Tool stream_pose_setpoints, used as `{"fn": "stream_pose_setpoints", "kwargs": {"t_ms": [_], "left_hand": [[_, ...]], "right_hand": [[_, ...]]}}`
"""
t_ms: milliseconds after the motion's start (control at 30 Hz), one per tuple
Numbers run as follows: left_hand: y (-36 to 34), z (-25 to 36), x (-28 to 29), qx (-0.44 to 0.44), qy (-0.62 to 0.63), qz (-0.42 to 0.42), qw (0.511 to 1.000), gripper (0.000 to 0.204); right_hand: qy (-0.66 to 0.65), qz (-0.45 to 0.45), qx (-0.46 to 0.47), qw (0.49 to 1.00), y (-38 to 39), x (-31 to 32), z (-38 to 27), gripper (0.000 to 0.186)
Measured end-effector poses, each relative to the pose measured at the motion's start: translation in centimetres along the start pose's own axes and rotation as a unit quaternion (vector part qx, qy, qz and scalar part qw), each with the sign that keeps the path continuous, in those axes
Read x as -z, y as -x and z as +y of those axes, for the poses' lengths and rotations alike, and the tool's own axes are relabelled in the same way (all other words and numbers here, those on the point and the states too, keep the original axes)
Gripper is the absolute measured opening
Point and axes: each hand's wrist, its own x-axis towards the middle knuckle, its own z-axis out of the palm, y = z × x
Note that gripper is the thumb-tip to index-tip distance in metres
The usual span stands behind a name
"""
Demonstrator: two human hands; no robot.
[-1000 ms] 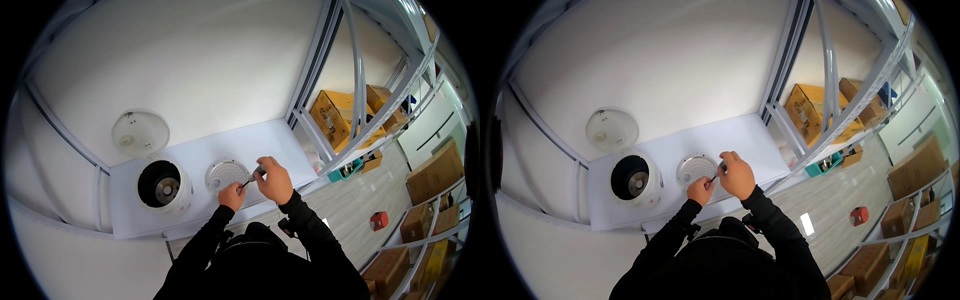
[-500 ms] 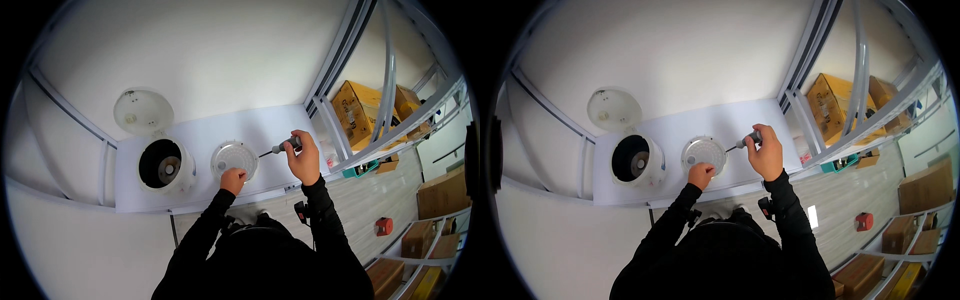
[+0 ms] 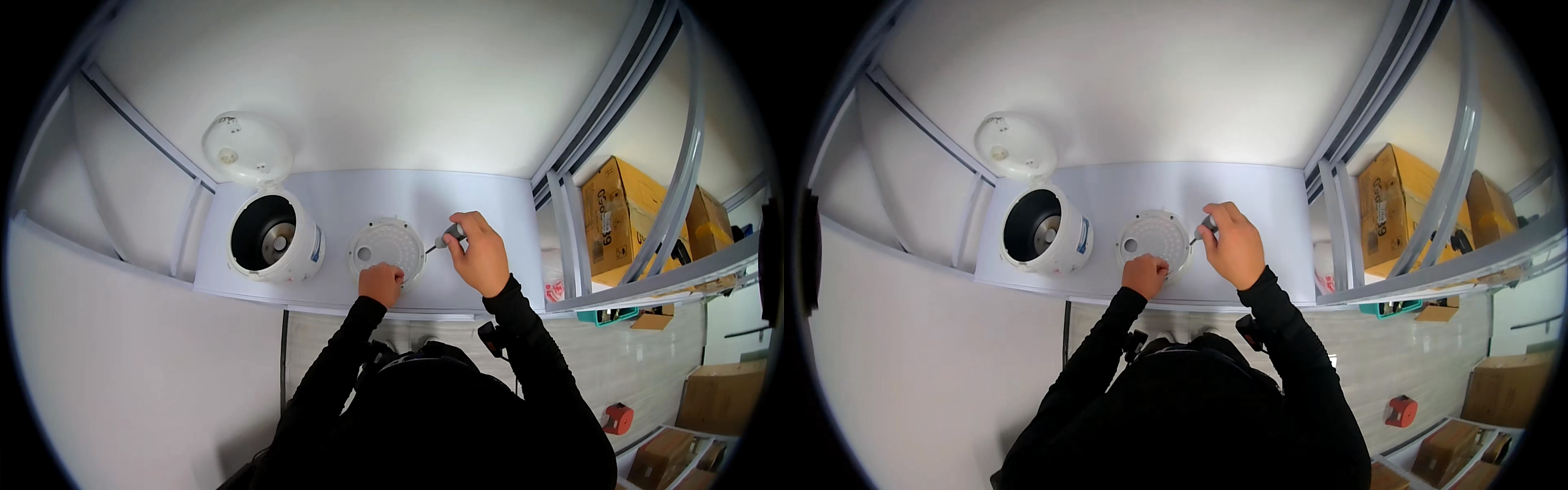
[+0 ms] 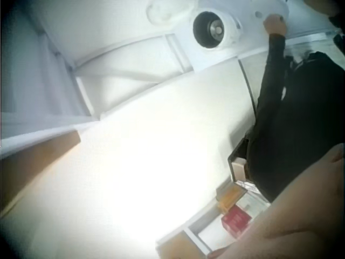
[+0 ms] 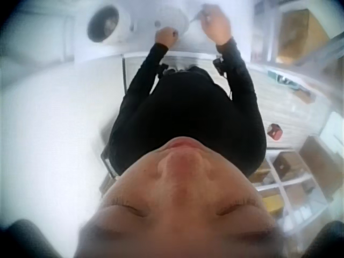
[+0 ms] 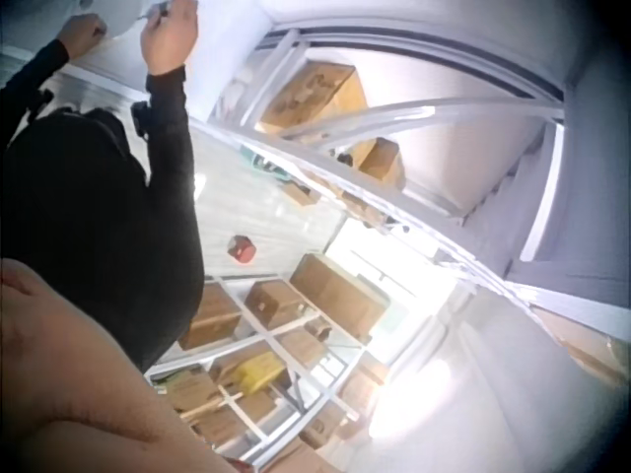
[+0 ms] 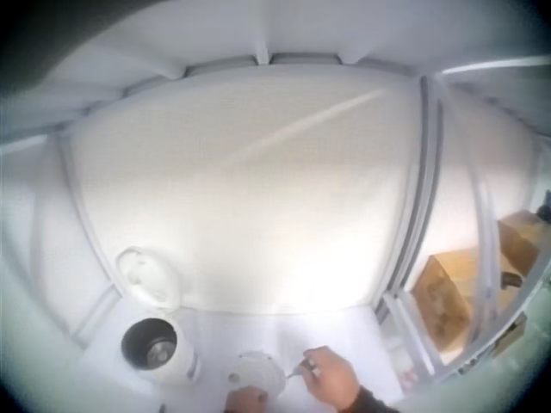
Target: The person uses a screwdriver to remove screws from a white plastic lid and then manipulates a small internal component inside a white appliance. The person removes the lid, unscrews it, and then uses the screwdriver to adjust a part within the appliance's interior.
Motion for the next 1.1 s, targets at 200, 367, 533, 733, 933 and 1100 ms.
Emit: {"fn": "stream_pose_setpoints", "kwargs": {"t_ms": [200, 367, 533, 733, 933, 1100], "left_hand": [[0.4, 0.7, 0.2, 0.045, 0.019, -0.007, 0.999, 0.011], [0.4, 2.4, 0.1, 0.039, 0.015, 0.061, 0.997, 0.019], [-0.7, 3.6, -1.7, -0.023, 0.038, 0.108, 0.993, 0.031], [-0.9, 5.4, -2.3, 0.034, -0.009, 0.069, 0.997, 0.036], [-0.9, 5.4, -2.5, 0.045, -0.020, 0.067, 0.997, 0.037], [-0.8, 5.4, -2.7, 0.037, -0.027, 0.071, 0.996, 0.036]], "right_hand": [[-0.013, -0.035, 0.039, 0.999, -0.3, -0.5, 1.7, 0.030], [-0.026, -0.044, 0.065, 0.997, -0.3, -0.5, 2.0, 0.031], [-0.034, -0.050, 0.076, 0.995, -0.5, -0.4, 2.2, 0.032], [-0.021, -0.061, 0.085, 0.994, -0.7, -0.5, 2.5, 0.031], [0.003, -0.079, 0.118, 0.990, -1.2, -0.5, 2.3, 0.032], [0.036, -0.097, 0.144, 0.984, -1.6, -0.6, 2.2, 0.034]]}}
